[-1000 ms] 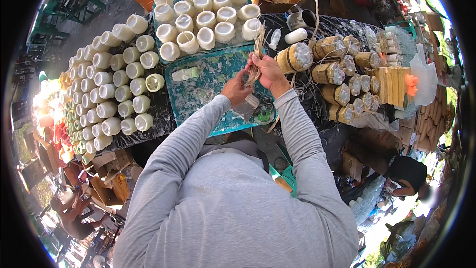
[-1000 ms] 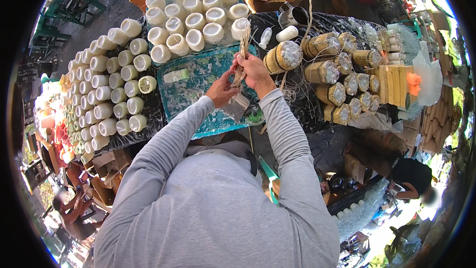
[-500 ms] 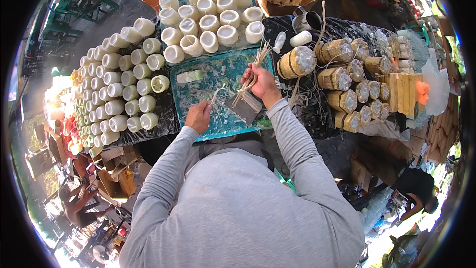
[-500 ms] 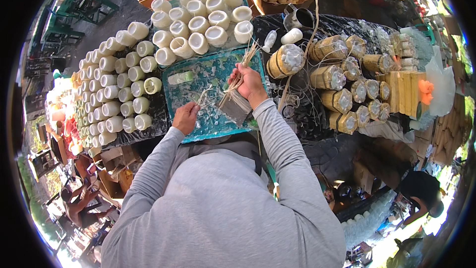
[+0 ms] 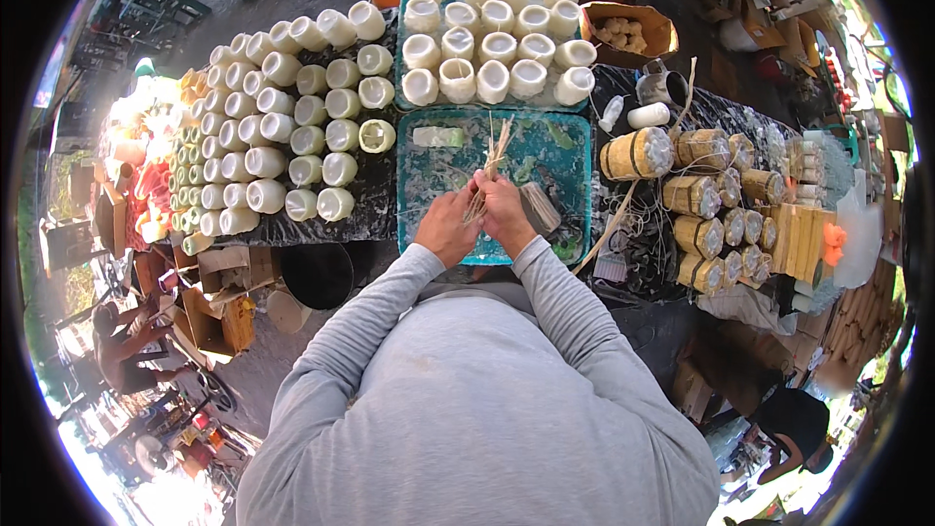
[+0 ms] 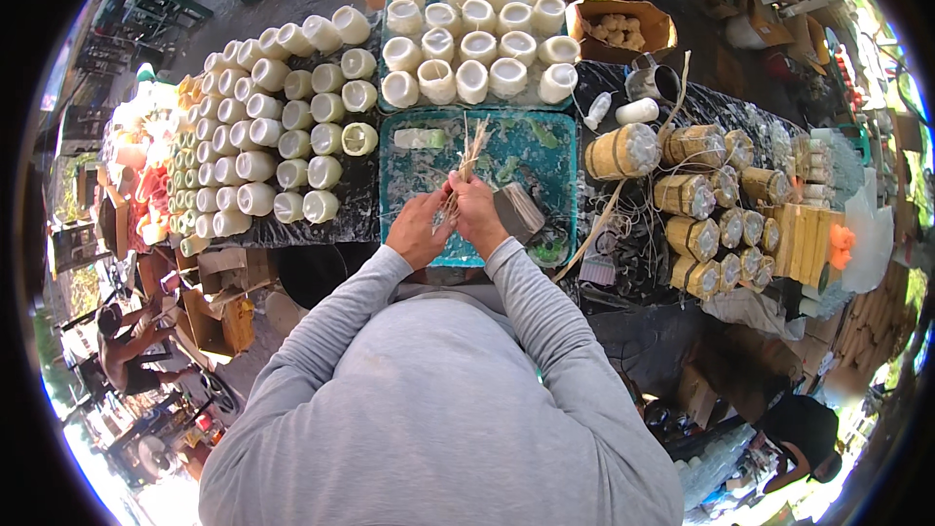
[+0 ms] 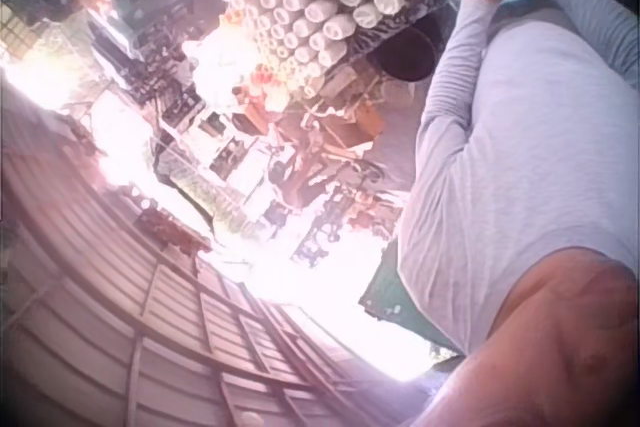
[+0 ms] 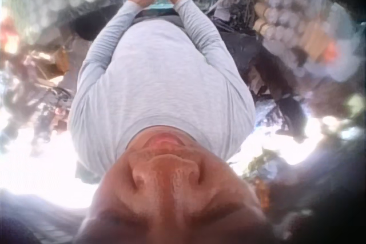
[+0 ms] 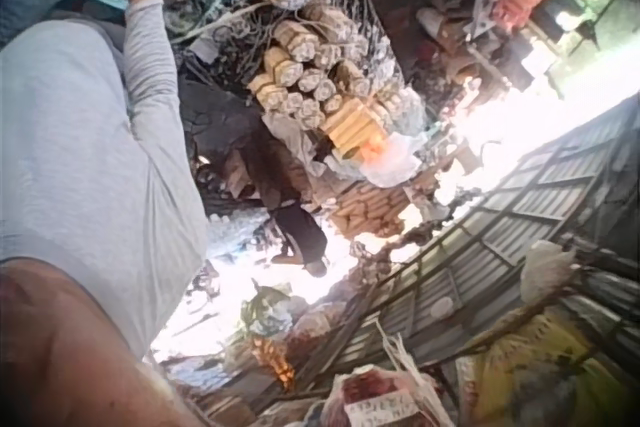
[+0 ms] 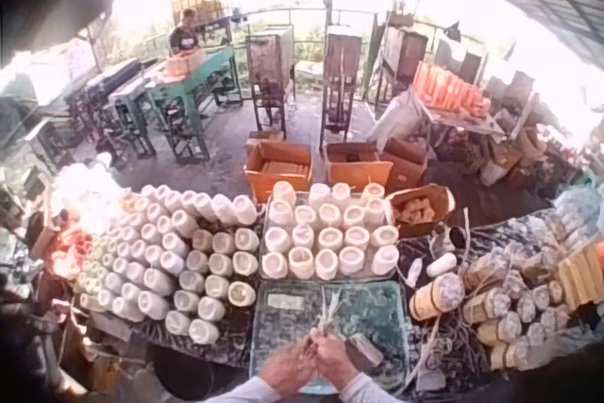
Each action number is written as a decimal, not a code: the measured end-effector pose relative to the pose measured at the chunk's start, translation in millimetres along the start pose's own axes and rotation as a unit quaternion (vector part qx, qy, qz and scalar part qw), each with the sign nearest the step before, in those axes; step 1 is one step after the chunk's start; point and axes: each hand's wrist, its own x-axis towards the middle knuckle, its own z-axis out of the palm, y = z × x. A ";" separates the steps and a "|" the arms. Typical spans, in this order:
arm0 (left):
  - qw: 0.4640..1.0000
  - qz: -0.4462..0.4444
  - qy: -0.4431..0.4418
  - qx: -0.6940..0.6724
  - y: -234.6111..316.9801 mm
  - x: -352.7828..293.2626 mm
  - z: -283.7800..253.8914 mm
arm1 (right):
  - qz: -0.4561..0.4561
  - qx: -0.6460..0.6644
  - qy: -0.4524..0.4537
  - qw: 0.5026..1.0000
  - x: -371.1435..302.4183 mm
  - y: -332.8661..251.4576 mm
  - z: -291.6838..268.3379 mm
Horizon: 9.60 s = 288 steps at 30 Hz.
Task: The person assembles white cylindrical candles by inserting wicks into the base, then scrapes wax residue from a green tray using a metal scraper. The person also retrieves a box of white wax shavings and pours them into a black hopper.
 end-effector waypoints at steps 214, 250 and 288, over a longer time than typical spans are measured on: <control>0.515 -0.365 0.429 -0.646 -186.4 -135.4 -52.3 | -0.022 -0.766 -0.359 0.532 -17.5 99.1 133.2; 0.912 -0.391 0.111 0.060 -322.7 -138.5 -69.6 | -0.112 -0.728 0.296 0.608 -38.0 -12.7 -104.0; 0.983 -0.048 -0.179 0.011 -76.5 -37.8 46.0 | -0.125 -0.742 0.409 0.517 -106.6 21.5 -163.2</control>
